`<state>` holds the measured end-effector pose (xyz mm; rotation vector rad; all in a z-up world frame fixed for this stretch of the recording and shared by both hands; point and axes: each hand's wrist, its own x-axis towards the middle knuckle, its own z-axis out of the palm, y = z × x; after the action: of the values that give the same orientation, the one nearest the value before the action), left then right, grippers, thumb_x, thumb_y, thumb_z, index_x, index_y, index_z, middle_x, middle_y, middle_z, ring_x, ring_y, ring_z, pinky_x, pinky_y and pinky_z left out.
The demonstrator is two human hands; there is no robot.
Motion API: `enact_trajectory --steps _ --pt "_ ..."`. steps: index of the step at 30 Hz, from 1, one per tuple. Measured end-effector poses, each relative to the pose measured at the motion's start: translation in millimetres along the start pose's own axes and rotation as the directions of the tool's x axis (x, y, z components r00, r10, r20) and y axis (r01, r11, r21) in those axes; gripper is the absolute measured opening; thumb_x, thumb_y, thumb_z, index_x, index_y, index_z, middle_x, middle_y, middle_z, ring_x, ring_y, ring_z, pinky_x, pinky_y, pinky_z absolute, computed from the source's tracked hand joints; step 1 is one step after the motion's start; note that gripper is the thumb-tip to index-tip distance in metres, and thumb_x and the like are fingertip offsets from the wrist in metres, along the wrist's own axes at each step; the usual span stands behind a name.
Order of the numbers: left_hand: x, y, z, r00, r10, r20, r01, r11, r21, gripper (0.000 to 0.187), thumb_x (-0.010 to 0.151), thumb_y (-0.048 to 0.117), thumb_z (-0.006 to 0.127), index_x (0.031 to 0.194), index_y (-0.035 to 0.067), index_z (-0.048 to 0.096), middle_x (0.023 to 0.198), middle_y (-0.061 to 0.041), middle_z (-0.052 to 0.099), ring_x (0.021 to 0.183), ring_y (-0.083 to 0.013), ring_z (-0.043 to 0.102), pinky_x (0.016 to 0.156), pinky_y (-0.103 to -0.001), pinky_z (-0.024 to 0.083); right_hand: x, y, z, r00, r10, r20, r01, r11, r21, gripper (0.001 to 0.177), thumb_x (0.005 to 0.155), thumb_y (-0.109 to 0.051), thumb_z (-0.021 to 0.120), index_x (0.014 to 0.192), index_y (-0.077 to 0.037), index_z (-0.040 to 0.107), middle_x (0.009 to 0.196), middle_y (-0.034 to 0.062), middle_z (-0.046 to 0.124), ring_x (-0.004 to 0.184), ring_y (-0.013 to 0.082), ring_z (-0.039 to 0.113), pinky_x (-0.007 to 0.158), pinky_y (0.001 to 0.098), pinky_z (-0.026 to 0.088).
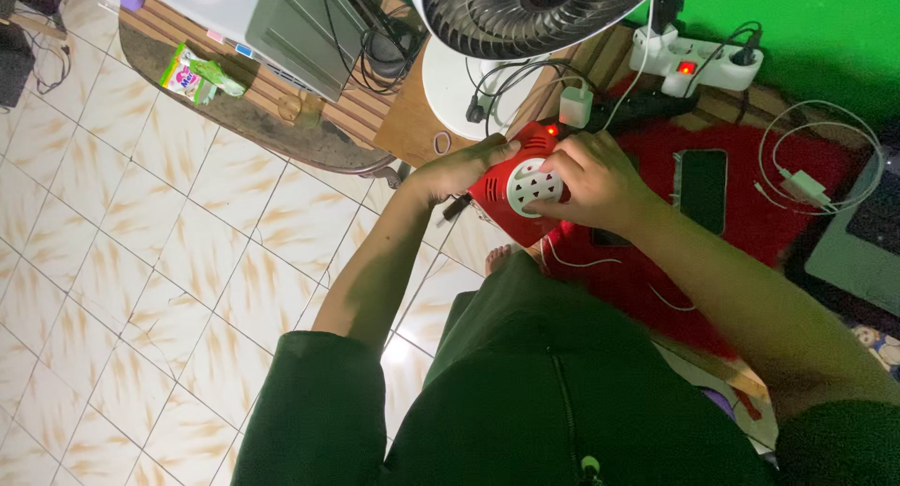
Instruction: The person organizes a cluttered desk area by handling a red power strip, plugging and unplugging cables, and arranging two smartphones and charging cables on a red mat. The person also adjusts a white fan and a power adapter.
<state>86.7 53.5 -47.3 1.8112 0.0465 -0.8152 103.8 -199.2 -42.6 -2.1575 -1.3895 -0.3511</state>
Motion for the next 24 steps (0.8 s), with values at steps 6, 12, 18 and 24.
enact_trajectory --steps 6,12,18,24 --pt "21.5 -59.2 -19.8 0.988 0.138 -0.063 -0.148 0.966 -0.21 0.075 0.104 0.056 0.048 0.149 -0.004 0.044 0.143 -0.018 0.06 0.13 -0.0218 0.059 0.109 -0.031 0.046 16.4 -6.2 27.1 0.999 0.047 -0.006 -0.047 0.999 -0.015 0.054 0.077 -0.05 0.087 0.098 -0.005 0.068 0.097 0.0107 0.058 0.096 0.0312 0.061 0.087 0.0453 0.049" --pt "14.8 -142.8 -46.0 0.955 -0.003 -0.298 -0.236 0.604 -0.762 0.063 0.102 0.044 0.053 0.147 0.001 0.048 0.145 -0.014 0.06 0.13 -0.0222 0.059 0.112 -0.036 0.048 25.9 0.6 55.6 0.953 0.301 -0.029 -0.284 0.926 0.25 0.048 0.093 -0.037 0.08 0.123 -0.002 0.067 0.12 0.016 0.058 0.111 0.0287 0.063 0.094 0.0402 0.054" --pt "33.4 -242.8 -84.1 0.824 -0.077 -0.562 -0.537 0.215 -0.816 0.059 0.101 0.04 0.053 0.147 0.004 0.043 0.146 -0.011 0.053 0.132 -0.0247 0.056 0.11 -0.047 0.05 -27.7 42.4 69.1 0.736 0.659 -0.155 -0.619 0.748 0.238 0.028 0.108 -0.015 0.074 0.132 -0.005 0.063 0.12 0.0159 0.052 0.097 0.0235 0.059 0.082 0.0387 0.051" --pt "103.4 -360.7 -101.0 0.762 -0.273 -0.586 -0.605 0.022 -0.796 0.057 0.104 0.028 0.061 0.148 -0.003 0.043 0.14 -0.015 0.05 0.128 -0.0274 0.057 0.112 -0.044 0.047 -115.2 45.2 79.0 0.624 0.769 -0.136 -0.753 0.639 0.157 0.02 0.114 -0.009 0.07 0.132 -0.004 0.061 0.119 0.0103 0.053 0.099 0.0213 0.054 0.089 0.0387 0.049"
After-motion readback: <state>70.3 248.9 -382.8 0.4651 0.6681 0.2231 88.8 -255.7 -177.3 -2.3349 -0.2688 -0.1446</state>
